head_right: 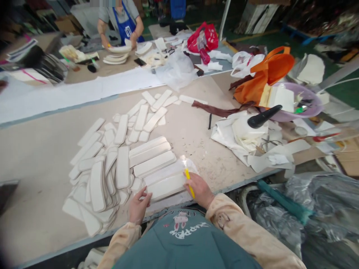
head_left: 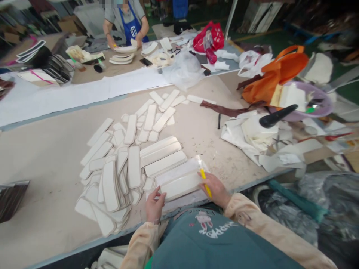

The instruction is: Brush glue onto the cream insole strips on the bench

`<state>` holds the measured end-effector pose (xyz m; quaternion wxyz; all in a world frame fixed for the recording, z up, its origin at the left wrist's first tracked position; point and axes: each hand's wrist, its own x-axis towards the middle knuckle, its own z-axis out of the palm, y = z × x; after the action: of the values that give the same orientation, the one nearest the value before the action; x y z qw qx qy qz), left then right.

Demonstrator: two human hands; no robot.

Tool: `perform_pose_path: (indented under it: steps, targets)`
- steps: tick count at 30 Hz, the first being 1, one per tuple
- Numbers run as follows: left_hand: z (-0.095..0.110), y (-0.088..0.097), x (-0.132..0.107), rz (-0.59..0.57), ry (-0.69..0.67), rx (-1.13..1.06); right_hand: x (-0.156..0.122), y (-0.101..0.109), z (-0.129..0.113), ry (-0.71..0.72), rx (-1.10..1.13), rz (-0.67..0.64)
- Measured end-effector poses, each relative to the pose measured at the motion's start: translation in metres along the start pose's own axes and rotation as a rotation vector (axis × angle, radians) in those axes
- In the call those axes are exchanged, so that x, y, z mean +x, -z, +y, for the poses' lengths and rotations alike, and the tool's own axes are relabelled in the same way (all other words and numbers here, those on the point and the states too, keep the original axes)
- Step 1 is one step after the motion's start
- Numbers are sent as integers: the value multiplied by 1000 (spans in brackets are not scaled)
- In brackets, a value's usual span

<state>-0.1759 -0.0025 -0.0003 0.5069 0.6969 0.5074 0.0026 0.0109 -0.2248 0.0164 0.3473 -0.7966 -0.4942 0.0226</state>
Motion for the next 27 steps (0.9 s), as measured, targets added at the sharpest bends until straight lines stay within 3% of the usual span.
perform_pose_path:
  steps: [5, 9, 14, 21, 27]
  targets:
    - [1, 0, 2, -7, -9, 118, 12, -36, -15, 275, 31, -264]
    - [4, -1, 2, -8, 11, 102, 16, -45, -11, 304, 12, -349]
    - [8, 0, 2, 7, 6, 132, 5, -23, 13, 188, -21, -275]
    - [15, 0, -2, 123, -14, 159, -24, 4, 50, 36, -143, -138]
    - [27, 3, -11, 183, -61, -7, -19, 9, 53, -30, -90, 49]
